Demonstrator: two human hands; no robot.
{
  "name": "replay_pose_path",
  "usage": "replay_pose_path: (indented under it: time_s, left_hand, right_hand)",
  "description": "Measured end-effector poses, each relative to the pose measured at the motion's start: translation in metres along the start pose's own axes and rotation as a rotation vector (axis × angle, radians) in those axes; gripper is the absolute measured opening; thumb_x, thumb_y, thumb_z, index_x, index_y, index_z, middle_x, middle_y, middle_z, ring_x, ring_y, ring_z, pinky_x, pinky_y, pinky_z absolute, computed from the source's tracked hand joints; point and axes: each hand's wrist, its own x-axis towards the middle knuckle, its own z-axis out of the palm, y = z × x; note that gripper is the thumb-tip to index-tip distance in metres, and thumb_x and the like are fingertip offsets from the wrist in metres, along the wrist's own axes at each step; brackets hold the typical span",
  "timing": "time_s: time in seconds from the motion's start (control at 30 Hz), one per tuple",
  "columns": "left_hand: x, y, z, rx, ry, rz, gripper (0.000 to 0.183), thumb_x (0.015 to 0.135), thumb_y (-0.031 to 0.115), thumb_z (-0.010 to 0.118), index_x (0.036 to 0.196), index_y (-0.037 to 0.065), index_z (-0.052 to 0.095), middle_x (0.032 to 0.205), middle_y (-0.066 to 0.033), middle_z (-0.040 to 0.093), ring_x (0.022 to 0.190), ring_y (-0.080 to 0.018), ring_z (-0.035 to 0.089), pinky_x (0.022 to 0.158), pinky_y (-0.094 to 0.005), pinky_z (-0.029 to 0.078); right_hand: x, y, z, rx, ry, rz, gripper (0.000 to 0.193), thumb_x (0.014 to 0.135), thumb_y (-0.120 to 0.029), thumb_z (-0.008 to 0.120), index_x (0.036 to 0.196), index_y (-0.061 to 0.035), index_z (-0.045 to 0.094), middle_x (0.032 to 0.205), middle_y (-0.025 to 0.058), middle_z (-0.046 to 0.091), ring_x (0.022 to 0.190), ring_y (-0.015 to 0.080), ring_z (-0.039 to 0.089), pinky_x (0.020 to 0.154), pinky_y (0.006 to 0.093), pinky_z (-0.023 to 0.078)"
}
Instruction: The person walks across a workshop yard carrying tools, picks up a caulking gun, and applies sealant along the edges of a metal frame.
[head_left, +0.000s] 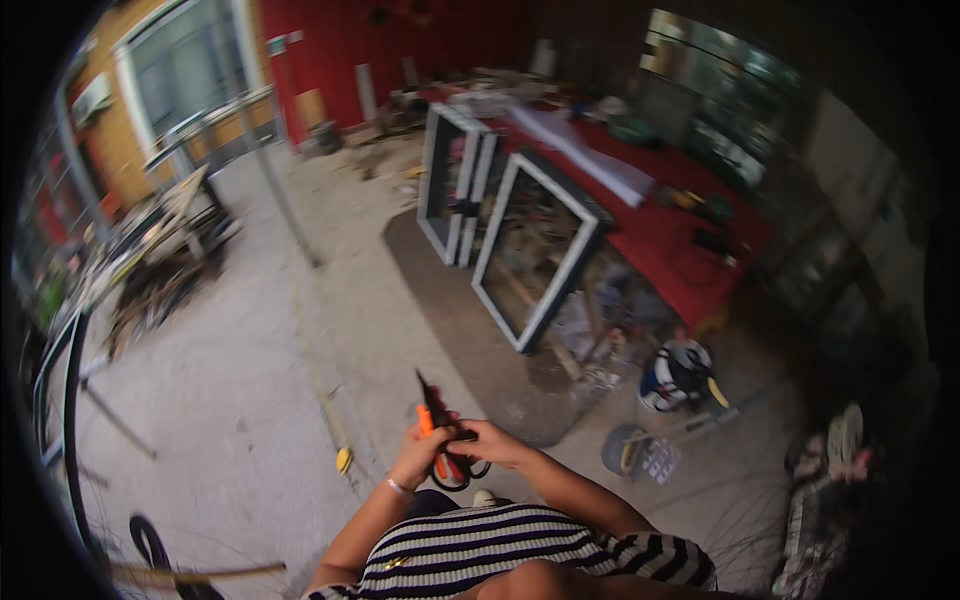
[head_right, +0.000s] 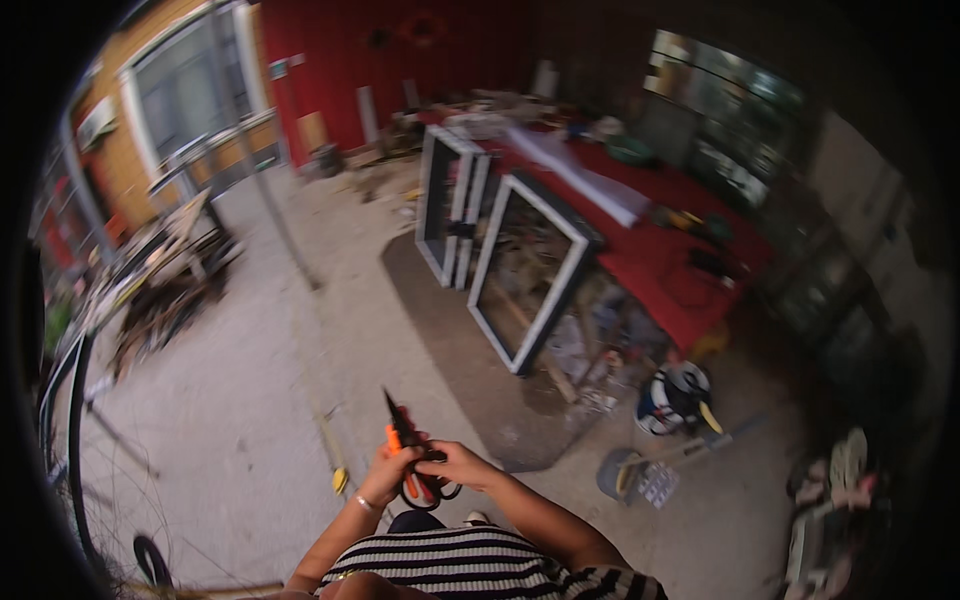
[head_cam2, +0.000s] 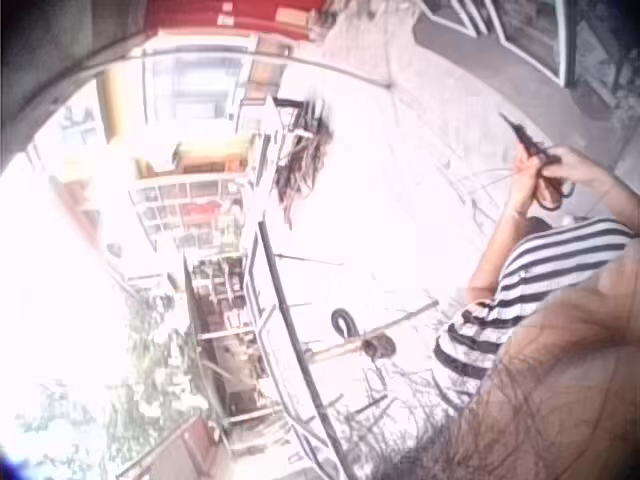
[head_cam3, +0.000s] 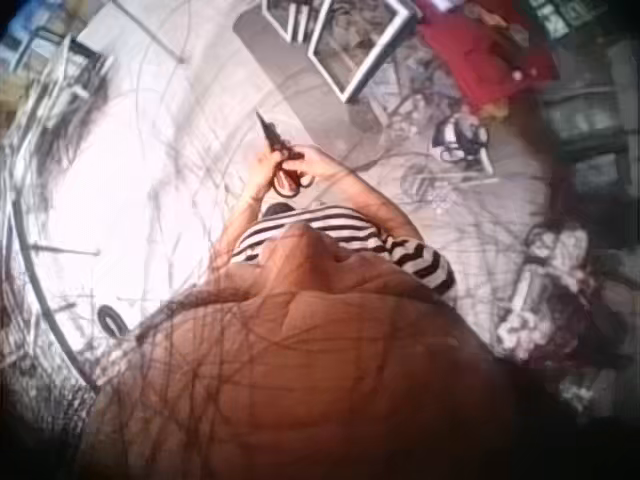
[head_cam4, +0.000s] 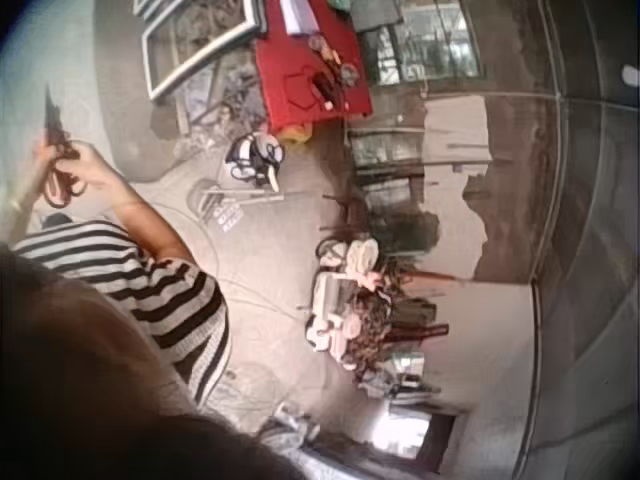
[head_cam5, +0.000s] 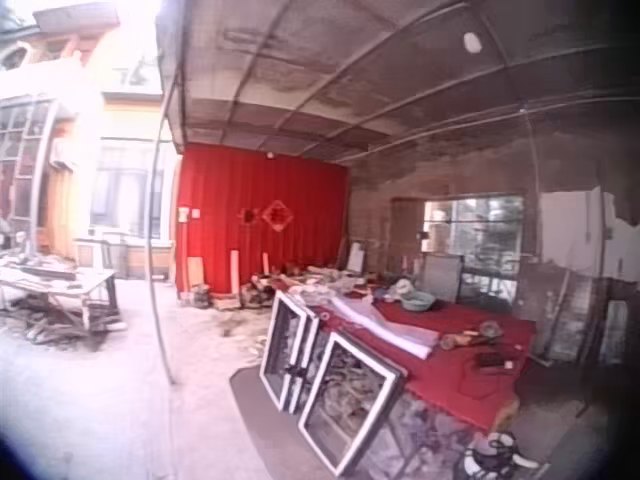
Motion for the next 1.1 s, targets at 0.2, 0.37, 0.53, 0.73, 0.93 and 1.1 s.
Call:
replay_pose_path:
  time_s: [0.2, 0.37, 0.53, 0.73, 0.93, 1.1]
  left_hand:
    - [0.102, -0.007, 0.023, 0.079, -0.055, -0.161, 0.029, 0.086, 0.004, 0.060, 0.114, -0.002, 0.057, 0.090, -0.0052, 0.064, 0.081, -0.0148, 0.063, 0.074, -0.0269, 0.052]
    - [0.206, -0.004, 0.034, 0.159, -0.201, -0.227, 0.031, 0.087, 0.004, 0.060, 0.117, -0.005, 0.056, 0.097, -0.0083, 0.065, 0.087, -0.0169, 0.063, 0.079, -0.0283, 0.052]
    - [0.305, 0.026, 0.061, 0.188, -0.390, -0.337, 0.032, 0.092, 0.012, 0.063, 0.120, -0.002, 0.057, 0.101, -0.0072, 0.065, 0.091, -0.0163, 0.063, 0.082, -0.0293, 0.052]
    - [0.400, 0.035, 0.109, 0.139, -0.555, -0.656, 0.042, 0.095, 0.025, 0.064, 0.128, 0.004, 0.050, 0.116, -0.0060, 0.059, 0.105, -0.0168, 0.058, 0.092, -0.0307, 0.048]
    - [0.476, 0.007, 0.167, 0.027, -0.627, -0.720, 0.047, 0.097, 0.037, 0.060, 0.132, 0.007, 0.048, 0.123, -0.0050, 0.057, 0.110, -0.0176, 0.056, 0.099, -0.0342, 0.044]
    - [0.534, -0.011, 0.217, 0.401, -0.494, -0.511, 0.070, 0.096, 0.062, 0.043, 0.142, 0.009, 0.041, 0.141, -0.0022, 0.048, 0.134, -0.0196, 0.038, 0.108, -0.0464, 0.030]
  right_hand:
    - [0.020, -0.016, -0.075, -0.187, 0.214, 0.006, 0.034, 0.090, -0.031, 0.069, 0.107, -0.0024, 0.063, 0.088, 0.0016, 0.064, 0.072, 0.0088, 0.059, 0.054, 0.0240, 0.049]
    - [0.055, -0.029, -0.136, -0.147, 0.430, -0.038, 0.037, 0.091, -0.038, 0.067, 0.105, -0.0045, 0.064, 0.086, -0.0021, 0.062, 0.065, 0.0055, 0.052, 0.050, 0.0209, 0.039]
    - [0.098, -0.066, -0.187, -0.028, 0.468, -0.305, 0.045, 0.090, -0.030, 0.071, 0.121, -0.0032, 0.055, 0.098, 0.0000, 0.061, 0.086, 0.0089, 0.057, 0.071, 0.0242, 0.048]
    - [0.121, -0.105, -0.270, -0.041, 0.646, -0.327, 0.043, 0.084, -0.017, 0.076, 0.118, 0.0006, 0.057, 0.103, 0.0048, 0.064, 0.095, 0.0130, 0.060, 0.082, 0.0272, 0.050]
    - [0.117, -0.126, -0.348, -0.064, 0.844, -0.258, 0.034, 0.078, -0.009, 0.069, 0.110, 0.0004, 0.060, 0.093, 0.0022, 0.064, 0.083, 0.0108, 0.060, 0.073, 0.0256, 0.049]
    - [0.114, -0.141, -0.461, -0.046, 0.888, -0.247, 0.036, 0.078, -0.010, 0.069, 0.111, -0.0001, 0.060, 0.091, 0.0053, 0.065, 0.073, 0.0164, 0.064, 0.065, 0.0312, 0.051]
